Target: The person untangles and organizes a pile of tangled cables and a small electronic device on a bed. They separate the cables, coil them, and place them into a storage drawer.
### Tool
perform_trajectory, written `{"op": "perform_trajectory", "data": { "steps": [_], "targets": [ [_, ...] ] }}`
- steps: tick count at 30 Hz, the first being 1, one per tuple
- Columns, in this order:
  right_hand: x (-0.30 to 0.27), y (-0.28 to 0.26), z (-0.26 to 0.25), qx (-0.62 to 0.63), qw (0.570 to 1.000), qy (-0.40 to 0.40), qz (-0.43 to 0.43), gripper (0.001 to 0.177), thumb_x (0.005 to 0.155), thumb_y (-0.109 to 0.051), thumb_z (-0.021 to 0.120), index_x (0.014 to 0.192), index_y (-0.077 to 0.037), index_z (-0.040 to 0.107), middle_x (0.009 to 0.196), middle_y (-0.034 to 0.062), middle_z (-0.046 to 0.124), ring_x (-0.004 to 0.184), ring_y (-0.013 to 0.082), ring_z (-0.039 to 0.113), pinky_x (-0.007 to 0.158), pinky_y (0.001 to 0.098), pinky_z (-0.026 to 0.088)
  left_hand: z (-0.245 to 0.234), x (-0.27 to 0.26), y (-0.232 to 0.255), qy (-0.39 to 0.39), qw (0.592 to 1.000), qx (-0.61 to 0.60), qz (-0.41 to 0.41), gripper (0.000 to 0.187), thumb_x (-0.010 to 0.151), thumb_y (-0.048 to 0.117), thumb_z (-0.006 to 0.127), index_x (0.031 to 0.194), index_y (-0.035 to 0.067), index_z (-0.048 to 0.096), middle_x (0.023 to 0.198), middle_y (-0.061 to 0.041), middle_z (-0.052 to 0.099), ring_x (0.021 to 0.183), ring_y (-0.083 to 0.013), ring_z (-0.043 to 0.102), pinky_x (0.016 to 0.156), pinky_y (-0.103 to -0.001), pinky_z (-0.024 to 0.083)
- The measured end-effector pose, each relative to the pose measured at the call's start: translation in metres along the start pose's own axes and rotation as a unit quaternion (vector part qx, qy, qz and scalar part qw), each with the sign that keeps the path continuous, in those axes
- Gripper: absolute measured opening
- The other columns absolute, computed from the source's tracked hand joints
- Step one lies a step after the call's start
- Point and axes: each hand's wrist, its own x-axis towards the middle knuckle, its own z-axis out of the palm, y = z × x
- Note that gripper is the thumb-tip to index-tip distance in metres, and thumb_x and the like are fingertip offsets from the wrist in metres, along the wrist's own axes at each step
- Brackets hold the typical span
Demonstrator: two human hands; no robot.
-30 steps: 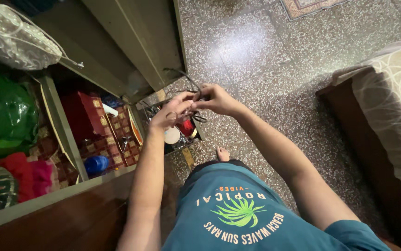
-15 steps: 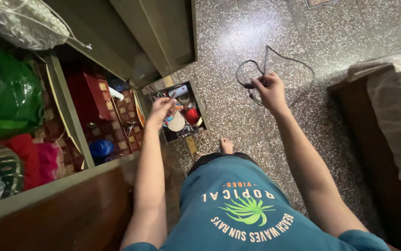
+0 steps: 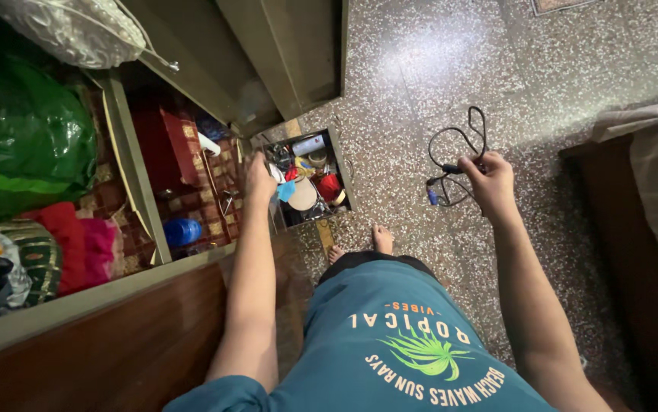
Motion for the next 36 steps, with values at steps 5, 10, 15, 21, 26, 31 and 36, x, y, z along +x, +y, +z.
{"op": "perform_trajectory", "data": {
  "steps": [5, 10, 15, 21, 26, 31, 36],
  "targets": [
    [0.006, -0.007, 0.010, 0.011, 1.000, -0.017, -0.013, 0.025, 0.095, -0.023, 0.080, 0.095, 0.001, 0.075, 0.087, 0.0052, 0.059, 0.078, 0.0143, 0.055, 0.069, 0.0305, 0.043, -0.087, -0.007, 0.033, 0.210, 0.974, -0.075, 0.041, 0.045, 0.078, 0.007, 0.080, 0.119, 0.012, 0.065, 0.137, -0.020, 0.055, 0.121, -0.0414, 0.056, 0.098, -0.052, 0.049],
    [0.019, -0.024, 0.019, 0.013, 0.999, -0.035, -0.027, 0.024, 0.094, -0.024, 0.080, 0.095, 0.001, 0.076, 0.087, 0.0051, 0.059, 0.077, 0.0140, 0.055, 0.067, 0.0301, 0.044, -0.180, -0.017, 0.074, 0.246, 0.907, -0.281, 0.195, 0.055, 0.079, -0.002, 0.069, 0.130, 0.005, 0.050, 0.131, -0.015, 0.052, 0.112, -0.0282, 0.056, 0.090, -0.040, 0.053],
    [0.027, -0.047, 0.028, 0.020, 0.997, -0.065, -0.040, 0.024, 0.096, -0.023, 0.079, 0.094, 0.001, 0.075, 0.087, 0.0043, 0.060, 0.075, 0.0123, 0.054, 0.066, 0.0285, 0.044, -0.209, -0.009, 0.084, 0.178, 0.861, -0.450, 0.154, 0.043, 0.089, 0.005, 0.058, 0.131, 0.009, 0.049, 0.105, -0.007, 0.060, 0.086, -0.0129, 0.058, 0.072, -0.029, 0.048],
    [0.034, -0.076, 0.040, 0.043, 0.991, -0.105, -0.070, 0.022, 0.094, -0.021, 0.078, 0.091, 0.001, 0.074, 0.089, 0.0038, 0.058, 0.074, 0.0115, 0.054, 0.063, 0.0286, 0.042, -0.148, 0.021, 0.096, -0.019, 0.921, -0.367, 0.131, 0.021, 0.105, 0.015, 0.057, 0.124, 0.008, 0.062, 0.102, -0.011, 0.068, 0.086, -0.0172, 0.065, 0.073, -0.033, 0.054],
    [0.041, -0.093, 0.043, 0.057, 0.984, -0.118, -0.121, 0.022, 0.094, -0.020, 0.080, 0.092, 0.001, 0.074, 0.092, 0.0027, 0.059, 0.078, 0.0109, 0.053, 0.066, 0.0273, 0.042, -0.059, 0.029, 0.082, 0.037, 0.949, -0.224, 0.218, 0.025, 0.092, 0.003, 0.063, 0.116, 0.005, 0.069, 0.106, -0.018, 0.068, 0.098, -0.0326, 0.067, 0.083, -0.042, 0.055],
    [0.036, -0.095, 0.038, 0.062, 0.983, -0.129, -0.111, 0.019, 0.093, -0.019, 0.080, 0.093, 0.000, 0.075, 0.092, 0.0033, 0.058, 0.078, 0.0116, 0.052, 0.066, 0.0278, 0.041, 0.027, 0.030, 0.041, -0.079, 0.951, -0.287, 0.087, 0.026, 0.082, 0.002, 0.072, 0.108, 0.005, 0.071, 0.100, -0.013, 0.075, 0.095, -0.0282, 0.073, 0.083, -0.038, 0.058],
    [0.029, -0.091, 0.038, 0.055, 0.986, -0.130, -0.091, 0.019, 0.091, -0.019, 0.081, 0.093, -0.001, 0.075, 0.092, 0.0017, 0.059, 0.077, 0.0105, 0.053, 0.065, 0.0270, 0.042, 0.077, 0.005, 0.012, -0.059, 0.951, -0.302, 0.032, 0.030, 0.091, 0.009, 0.070, 0.120, 0.010, 0.072, 0.112, -0.020, 0.073, 0.103, -0.0301, 0.075, 0.092, -0.039, 0.060]
  ]
}}
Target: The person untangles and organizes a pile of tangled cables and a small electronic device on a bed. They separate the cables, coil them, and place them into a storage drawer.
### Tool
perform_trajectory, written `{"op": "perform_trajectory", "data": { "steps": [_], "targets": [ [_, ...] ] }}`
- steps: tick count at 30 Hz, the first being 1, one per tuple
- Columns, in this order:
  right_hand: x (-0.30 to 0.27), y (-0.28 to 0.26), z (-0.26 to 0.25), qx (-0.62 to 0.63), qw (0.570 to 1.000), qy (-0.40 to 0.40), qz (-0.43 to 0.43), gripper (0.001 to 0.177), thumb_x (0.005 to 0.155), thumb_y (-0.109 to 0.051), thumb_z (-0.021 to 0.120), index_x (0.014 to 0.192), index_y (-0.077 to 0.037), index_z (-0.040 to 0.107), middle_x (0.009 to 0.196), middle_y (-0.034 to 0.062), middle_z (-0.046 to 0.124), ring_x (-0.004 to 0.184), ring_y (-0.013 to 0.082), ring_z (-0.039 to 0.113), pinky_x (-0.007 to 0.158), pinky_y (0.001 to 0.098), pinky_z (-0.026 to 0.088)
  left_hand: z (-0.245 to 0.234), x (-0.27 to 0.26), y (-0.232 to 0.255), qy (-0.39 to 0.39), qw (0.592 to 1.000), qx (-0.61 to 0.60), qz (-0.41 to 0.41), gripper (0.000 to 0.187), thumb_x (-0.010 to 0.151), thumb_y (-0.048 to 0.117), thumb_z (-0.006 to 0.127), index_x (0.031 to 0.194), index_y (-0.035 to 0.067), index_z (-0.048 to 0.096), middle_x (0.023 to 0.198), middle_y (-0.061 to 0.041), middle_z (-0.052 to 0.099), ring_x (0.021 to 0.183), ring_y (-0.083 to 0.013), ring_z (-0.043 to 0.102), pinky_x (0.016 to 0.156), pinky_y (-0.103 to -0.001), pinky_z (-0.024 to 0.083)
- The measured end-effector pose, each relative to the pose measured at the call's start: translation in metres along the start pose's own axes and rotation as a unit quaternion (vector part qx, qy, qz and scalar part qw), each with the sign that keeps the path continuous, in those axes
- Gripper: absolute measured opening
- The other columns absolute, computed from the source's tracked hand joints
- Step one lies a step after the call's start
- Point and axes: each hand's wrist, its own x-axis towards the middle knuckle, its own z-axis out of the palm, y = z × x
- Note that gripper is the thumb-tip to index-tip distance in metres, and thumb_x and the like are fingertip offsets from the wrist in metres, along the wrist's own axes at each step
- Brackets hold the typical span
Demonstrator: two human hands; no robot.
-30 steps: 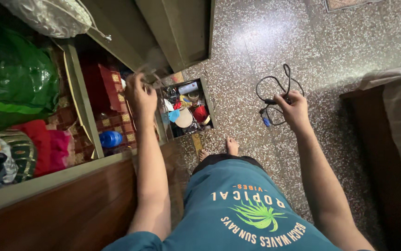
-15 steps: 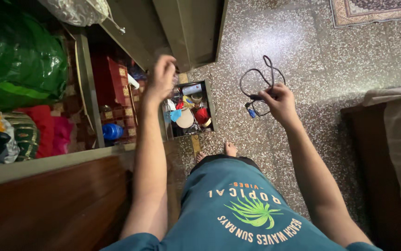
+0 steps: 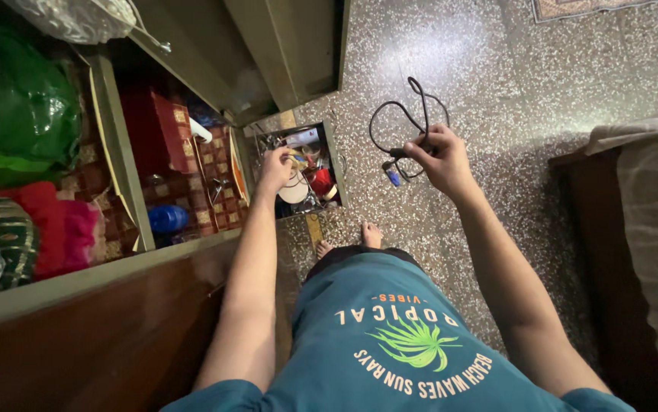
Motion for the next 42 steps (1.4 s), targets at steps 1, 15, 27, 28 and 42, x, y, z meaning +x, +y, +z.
{"op": "perform_trajectory", "data": {
  "steps": [1, 15, 27, 28, 42],
  "targets": [
    [-0.002, 0.001, 0.001, -0.006, 1.000, -0.003, 0.001, 0.020, 0.091, -0.019, 0.081, 0.092, -0.001, 0.075, 0.091, 0.0019, 0.058, 0.076, 0.0105, 0.053, 0.065, 0.0270, 0.043, 0.005, -0.007, -0.005, 0.014, 0.999, 0.041, 0.017, 0.035, 0.087, 0.011, 0.074, 0.122, 0.010, 0.072, 0.118, -0.024, 0.068, 0.106, -0.0349, 0.069, 0.093, -0.041, 0.057],
    [0.001, -0.029, 0.006, -0.030, 0.999, -0.037, 0.008, 0.023, 0.092, -0.023, 0.082, 0.092, 0.000, 0.079, 0.082, 0.0053, 0.055, 0.072, 0.0118, 0.048, 0.062, 0.0311, 0.040, 0.022, -0.050, 0.189, 0.069, 0.965, -0.107, 0.231, 0.015, 0.100, 0.011, 0.058, 0.107, 0.001, 0.068, 0.104, -0.016, 0.070, 0.099, -0.0309, 0.069, 0.089, -0.039, 0.056],
    [0.020, -0.068, 0.003, 0.285, 0.953, -0.073, 0.067, 0.038, 0.095, -0.013, 0.074, 0.124, -0.004, 0.050, 0.113, 0.0075, 0.070, 0.094, 0.0085, 0.068, 0.077, 0.0247, 0.058, -0.014, -0.056, 0.313, -0.267, 0.962, 0.046, 0.042, 0.042, 0.102, 0.043, 0.063, 0.112, 0.003, 0.069, 0.089, -0.014, 0.074, 0.085, -0.0272, 0.072, 0.079, -0.044, 0.055],
    [0.023, -0.067, 0.003, 0.253, 0.963, -0.074, 0.061, 0.036, 0.096, -0.011, 0.072, 0.124, -0.003, 0.052, 0.115, 0.0093, 0.071, 0.093, 0.0095, 0.068, 0.076, 0.0254, 0.057, -0.018, -0.050, 0.308, -0.249, 0.963, -0.044, 0.091, 0.041, 0.104, 0.042, 0.062, 0.112, 0.003, 0.069, 0.093, -0.013, 0.074, 0.087, -0.0261, 0.071, 0.081, -0.043, 0.055],
    [0.056, -0.024, -0.011, -0.195, 0.980, 0.009, 0.027, 0.018, 0.098, -0.013, 0.071, 0.114, -0.011, 0.077, 0.120, 0.0090, 0.077, 0.104, 0.0201, 0.074, 0.098, 0.0329, 0.059, -0.058, -0.034, 0.286, -0.142, 0.855, -0.492, 0.085, 0.032, 0.105, 0.039, 0.060, 0.108, 0.007, 0.064, 0.075, -0.002, 0.059, 0.058, -0.0100, 0.048, 0.070, -0.033, 0.056]
  ]
}}
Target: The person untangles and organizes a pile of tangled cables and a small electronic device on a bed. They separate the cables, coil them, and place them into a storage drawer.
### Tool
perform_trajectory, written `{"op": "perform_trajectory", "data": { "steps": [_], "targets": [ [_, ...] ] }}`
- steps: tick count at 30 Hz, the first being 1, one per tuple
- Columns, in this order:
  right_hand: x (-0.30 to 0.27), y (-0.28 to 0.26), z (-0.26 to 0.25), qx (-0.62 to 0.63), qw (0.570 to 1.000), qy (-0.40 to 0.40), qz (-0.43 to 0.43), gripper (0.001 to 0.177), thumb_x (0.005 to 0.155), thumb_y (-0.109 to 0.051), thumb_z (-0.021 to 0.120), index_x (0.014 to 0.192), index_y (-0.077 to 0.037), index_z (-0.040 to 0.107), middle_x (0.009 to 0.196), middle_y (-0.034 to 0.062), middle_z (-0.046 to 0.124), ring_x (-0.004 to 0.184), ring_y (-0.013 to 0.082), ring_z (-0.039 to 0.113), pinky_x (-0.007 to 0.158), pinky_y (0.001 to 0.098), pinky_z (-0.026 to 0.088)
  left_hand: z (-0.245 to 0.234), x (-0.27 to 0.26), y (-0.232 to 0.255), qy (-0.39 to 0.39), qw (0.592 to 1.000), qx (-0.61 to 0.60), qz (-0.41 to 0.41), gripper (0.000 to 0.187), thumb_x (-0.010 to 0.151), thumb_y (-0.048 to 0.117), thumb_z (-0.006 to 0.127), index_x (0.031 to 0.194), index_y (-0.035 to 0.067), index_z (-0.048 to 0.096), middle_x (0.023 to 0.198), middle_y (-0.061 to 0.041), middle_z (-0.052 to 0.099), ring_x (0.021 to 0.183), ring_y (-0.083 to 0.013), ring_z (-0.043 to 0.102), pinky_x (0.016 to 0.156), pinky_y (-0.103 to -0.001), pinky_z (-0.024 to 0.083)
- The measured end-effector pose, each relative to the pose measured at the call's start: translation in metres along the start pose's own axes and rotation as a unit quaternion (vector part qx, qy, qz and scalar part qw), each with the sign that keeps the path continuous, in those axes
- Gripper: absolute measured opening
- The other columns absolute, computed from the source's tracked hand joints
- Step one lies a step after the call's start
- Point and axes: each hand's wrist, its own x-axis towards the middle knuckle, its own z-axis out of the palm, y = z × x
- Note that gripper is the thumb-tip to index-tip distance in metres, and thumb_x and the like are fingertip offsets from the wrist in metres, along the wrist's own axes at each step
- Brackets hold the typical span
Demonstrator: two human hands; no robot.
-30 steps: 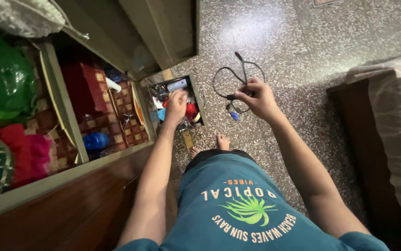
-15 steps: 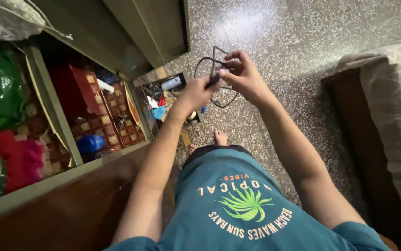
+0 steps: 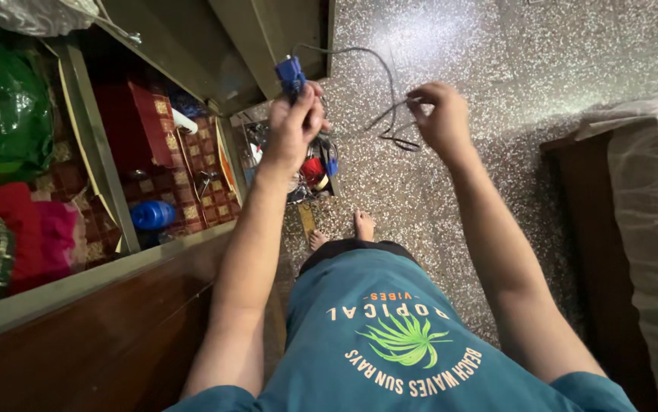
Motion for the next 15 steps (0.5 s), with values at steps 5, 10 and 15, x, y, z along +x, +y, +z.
{"op": "perform_trajectory", "data": {
  "steps": [5, 10, 15],
  "targets": [
    [-0.025, -0.029, 0.046, 0.285, 0.934, -0.129, -0.174, 0.057, 0.096, -0.035, 0.072, 0.140, -0.003, 0.056, 0.139, 0.0155, 0.060, 0.132, 0.0243, 0.054, 0.111, 0.0416, 0.044, 0.032, 0.008, -0.006, -0.020, 0.989, -0.148, -0.003, 0.035, 0.109, 0.037, 0.055, 0.120, 0.004, 0.060, 0.106, -0.008, 0.069, 0.090, -0.0167, 0.065, 0.086, -0.037, 0.057],
    [-0.030, -0.051, 0.074, 0.453, 0.879, -0.130, -0.069, 0.028, 0.109, -0.027, 0.061, 0.107, 0.001, 0.066, 0.087, 0.0021, 0.063, 0.079, 0.0103, 0.058, 0.072, 0.0277, 0.051, 0.031, 0.015, -0.006, -0.005, 0.993, -0.119, -0.011, 0.050, 0.110, 0.037, 0.050, 0.142, -0.001, 0.053, 0.139, -0.015, 0.065, 0.124, -0.0253, 0.066, 0.107, -0.040, 0.055],
    [-0.031, -0.051, 0.053, 0.461, 0.882, -0.099, -0.013, 0.028, 0.108, -0.027, 0.056, 0.104, -0.002, 0.068, 0.073, -0.0040, 0.056, 0.066, 0.0063, 0.052, 0.061, 0.0245, 0.048, 0.013, 0.005, 0.003, -0.035, 0.995, -0.086, -0.047, 0.055, 0.107, 0.034, 0.057, 0.147, -0.003, 0.047, 0.145, -0.019, 0.059, 0.131, -0.0301, 0.060, 0.110, -0.043, 0.052]
  ]
}}
